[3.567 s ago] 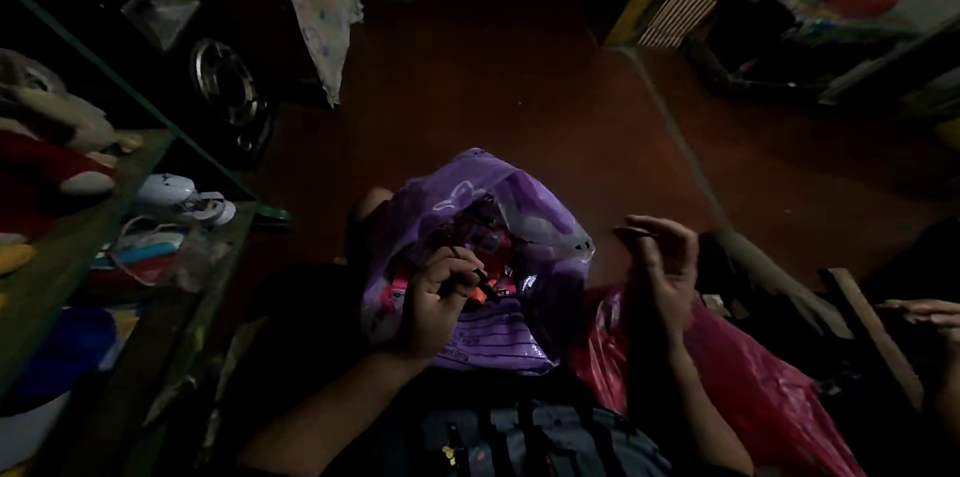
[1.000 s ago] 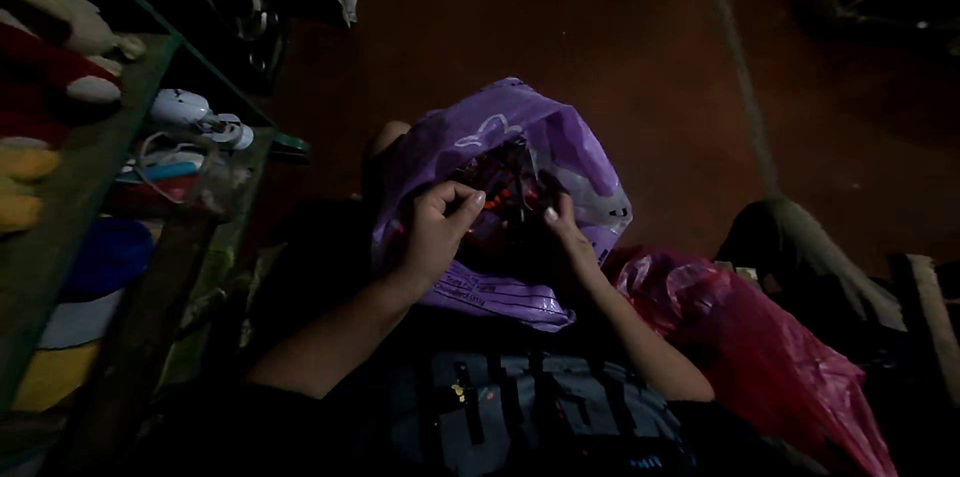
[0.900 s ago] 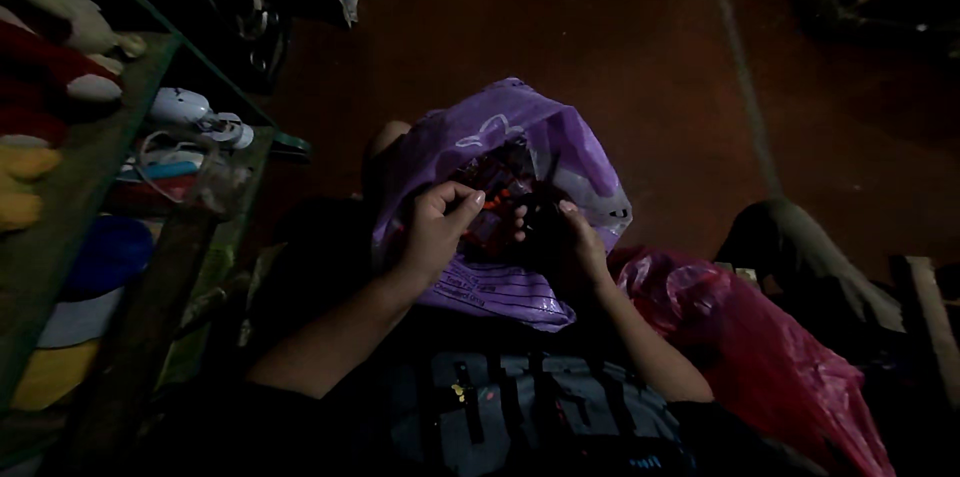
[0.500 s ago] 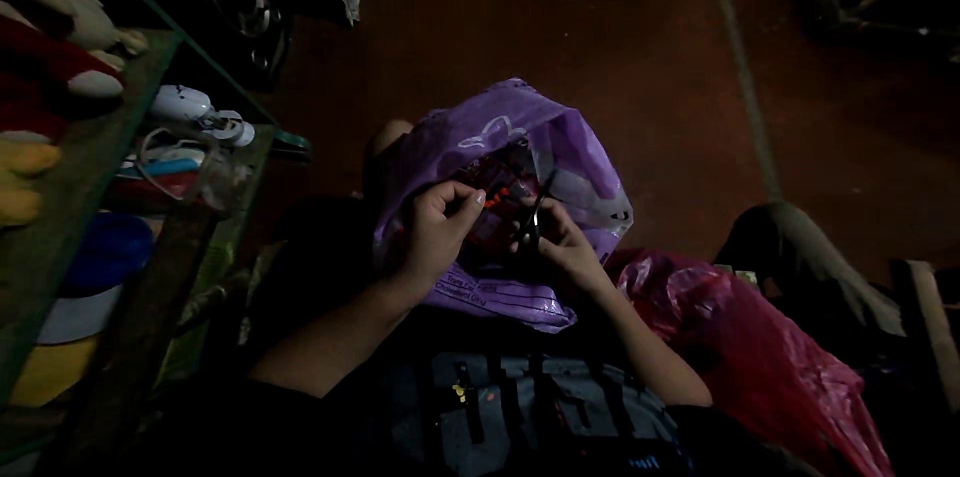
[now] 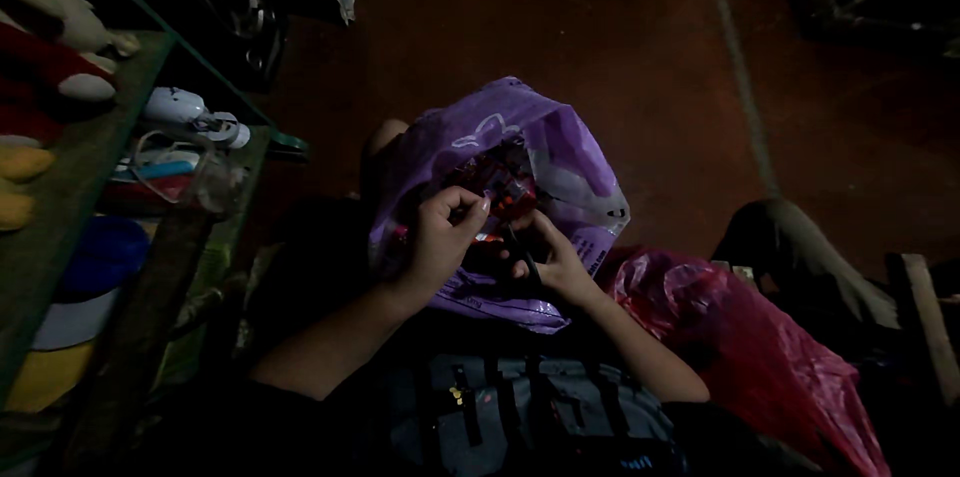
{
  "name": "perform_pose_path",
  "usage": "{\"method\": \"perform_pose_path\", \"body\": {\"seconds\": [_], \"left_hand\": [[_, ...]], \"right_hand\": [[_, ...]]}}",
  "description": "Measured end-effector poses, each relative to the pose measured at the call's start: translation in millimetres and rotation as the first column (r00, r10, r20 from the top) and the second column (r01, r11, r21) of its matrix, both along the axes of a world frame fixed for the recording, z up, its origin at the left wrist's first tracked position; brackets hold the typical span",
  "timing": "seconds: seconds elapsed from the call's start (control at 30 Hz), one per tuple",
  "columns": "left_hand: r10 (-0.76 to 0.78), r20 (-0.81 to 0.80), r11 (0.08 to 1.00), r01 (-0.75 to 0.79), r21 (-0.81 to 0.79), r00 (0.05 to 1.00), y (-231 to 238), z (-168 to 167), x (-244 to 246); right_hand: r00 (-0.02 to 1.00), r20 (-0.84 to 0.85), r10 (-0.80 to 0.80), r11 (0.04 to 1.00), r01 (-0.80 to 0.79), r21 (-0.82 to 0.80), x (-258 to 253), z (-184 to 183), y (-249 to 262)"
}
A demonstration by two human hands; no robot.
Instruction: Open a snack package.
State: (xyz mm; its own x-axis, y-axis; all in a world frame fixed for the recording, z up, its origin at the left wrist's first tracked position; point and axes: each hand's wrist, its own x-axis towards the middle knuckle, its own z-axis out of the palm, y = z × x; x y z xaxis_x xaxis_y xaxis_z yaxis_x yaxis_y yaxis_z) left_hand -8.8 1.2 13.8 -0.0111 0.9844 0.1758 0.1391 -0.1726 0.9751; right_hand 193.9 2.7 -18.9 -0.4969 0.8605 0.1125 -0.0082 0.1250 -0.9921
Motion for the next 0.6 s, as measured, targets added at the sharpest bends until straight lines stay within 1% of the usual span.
{"method": "perform_pose_path", "body": {"seconds": [0.3,0.4,0.47,0.6], "left_hand": [[0.029,-0.053,0.999,-0.027,0.043,0.998,0.2,1.2,-0.5],[0.025,-0.054,0.999,-0.022,0.040,0.998,0.3,1.2,-1.4],[0.018,-0.051,0.999,-0.016,0.036,0.999,0.2,0.3,-2.1],[0.013,-0.047,0.999,-0.012,0.037,0.999,1.1,-2.1,-3.0]], "right_hand": [[1.000,-0.016,0.006,0.999,-0.006,-0.031,1.3,-0.5,-0.4],[0.999,-0.053,-0.012,0.999,0.010,-0.038,1.1,-1.2,-0.3],[0.999,-0.015,-0.050,0.999,0.050,-0.008,1.7,-2.3,0.0],[0.998,-0.002,-0.060,0.998,0.060,0.007,2.4,-2.8,0.9]]}}
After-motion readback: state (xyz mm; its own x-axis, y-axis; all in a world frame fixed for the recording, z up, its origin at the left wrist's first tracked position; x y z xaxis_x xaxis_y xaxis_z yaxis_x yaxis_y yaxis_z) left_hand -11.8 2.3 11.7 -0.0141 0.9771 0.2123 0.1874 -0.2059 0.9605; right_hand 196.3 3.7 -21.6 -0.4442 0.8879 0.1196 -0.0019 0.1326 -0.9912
